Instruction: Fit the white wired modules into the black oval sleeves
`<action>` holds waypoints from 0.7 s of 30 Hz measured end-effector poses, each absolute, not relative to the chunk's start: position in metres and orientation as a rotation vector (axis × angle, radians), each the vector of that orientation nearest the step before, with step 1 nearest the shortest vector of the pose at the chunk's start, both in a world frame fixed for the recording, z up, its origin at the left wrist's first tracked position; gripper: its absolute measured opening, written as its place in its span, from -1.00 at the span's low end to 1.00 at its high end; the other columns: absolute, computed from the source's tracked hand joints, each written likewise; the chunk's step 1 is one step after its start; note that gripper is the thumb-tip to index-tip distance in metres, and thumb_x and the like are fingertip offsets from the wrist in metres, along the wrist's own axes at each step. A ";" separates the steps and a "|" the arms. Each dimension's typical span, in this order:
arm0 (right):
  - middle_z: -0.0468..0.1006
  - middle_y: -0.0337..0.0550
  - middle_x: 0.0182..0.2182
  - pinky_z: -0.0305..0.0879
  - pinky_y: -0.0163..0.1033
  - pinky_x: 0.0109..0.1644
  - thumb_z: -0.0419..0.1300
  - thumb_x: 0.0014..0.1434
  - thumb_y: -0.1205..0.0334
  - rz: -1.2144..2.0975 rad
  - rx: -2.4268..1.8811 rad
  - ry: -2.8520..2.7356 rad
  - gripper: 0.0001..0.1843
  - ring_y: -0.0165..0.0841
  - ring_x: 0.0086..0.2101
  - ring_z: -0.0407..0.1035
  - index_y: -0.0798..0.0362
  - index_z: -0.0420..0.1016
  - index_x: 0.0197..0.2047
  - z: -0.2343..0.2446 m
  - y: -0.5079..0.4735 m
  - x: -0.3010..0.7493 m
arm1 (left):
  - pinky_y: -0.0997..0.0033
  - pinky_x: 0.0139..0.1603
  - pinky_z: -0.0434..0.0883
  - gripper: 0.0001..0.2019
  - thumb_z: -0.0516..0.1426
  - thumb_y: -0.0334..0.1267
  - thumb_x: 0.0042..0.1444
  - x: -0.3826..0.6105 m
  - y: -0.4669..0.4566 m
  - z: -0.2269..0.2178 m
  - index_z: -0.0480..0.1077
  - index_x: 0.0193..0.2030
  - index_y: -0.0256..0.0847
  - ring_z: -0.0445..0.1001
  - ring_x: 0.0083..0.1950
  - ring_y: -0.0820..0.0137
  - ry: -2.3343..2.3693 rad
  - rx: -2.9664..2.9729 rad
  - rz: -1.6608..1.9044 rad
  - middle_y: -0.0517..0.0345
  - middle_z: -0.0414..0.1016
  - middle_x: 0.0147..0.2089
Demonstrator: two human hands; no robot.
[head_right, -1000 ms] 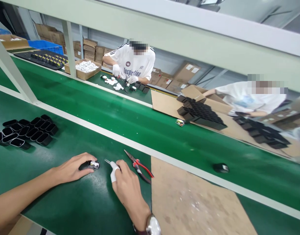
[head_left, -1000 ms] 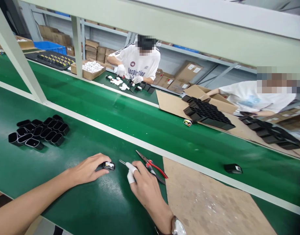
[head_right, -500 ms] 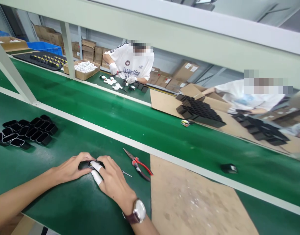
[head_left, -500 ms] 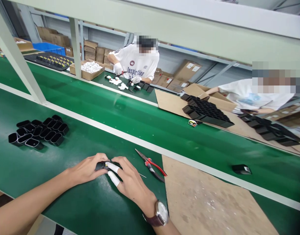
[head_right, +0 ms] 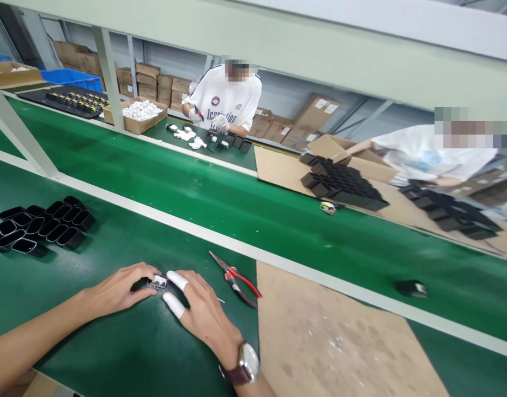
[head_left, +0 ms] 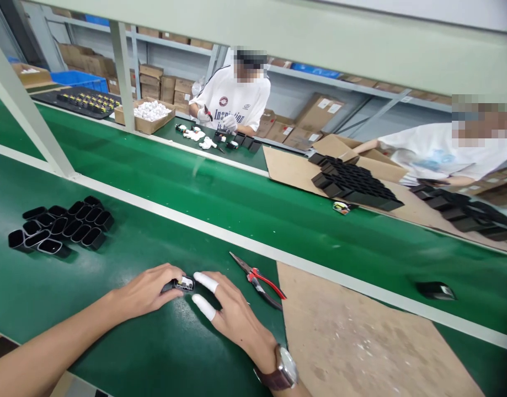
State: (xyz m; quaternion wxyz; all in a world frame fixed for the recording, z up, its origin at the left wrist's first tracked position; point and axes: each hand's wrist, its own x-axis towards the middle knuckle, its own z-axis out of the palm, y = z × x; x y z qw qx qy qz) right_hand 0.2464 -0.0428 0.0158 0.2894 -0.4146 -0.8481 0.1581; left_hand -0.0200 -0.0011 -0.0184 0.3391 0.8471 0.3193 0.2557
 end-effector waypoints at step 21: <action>0.48 0.23 0.01 0.51 0.10 0.00 0.03 0.10 0.66 -0.599 -1.621 -2.232 -0.50 0.01 -0.06 0.40 0.26 0.47 0.09 -0.026 -0.041 0.288 | 0.37 -0.20 0.68 -0.69 0.49 -0.18 0.07 -0.009 0.020 0.013 0.51 -0.25 -0.28 0.69 -0.27 0.35 0.895 0.749 0.991 0.07 0.69 -0.29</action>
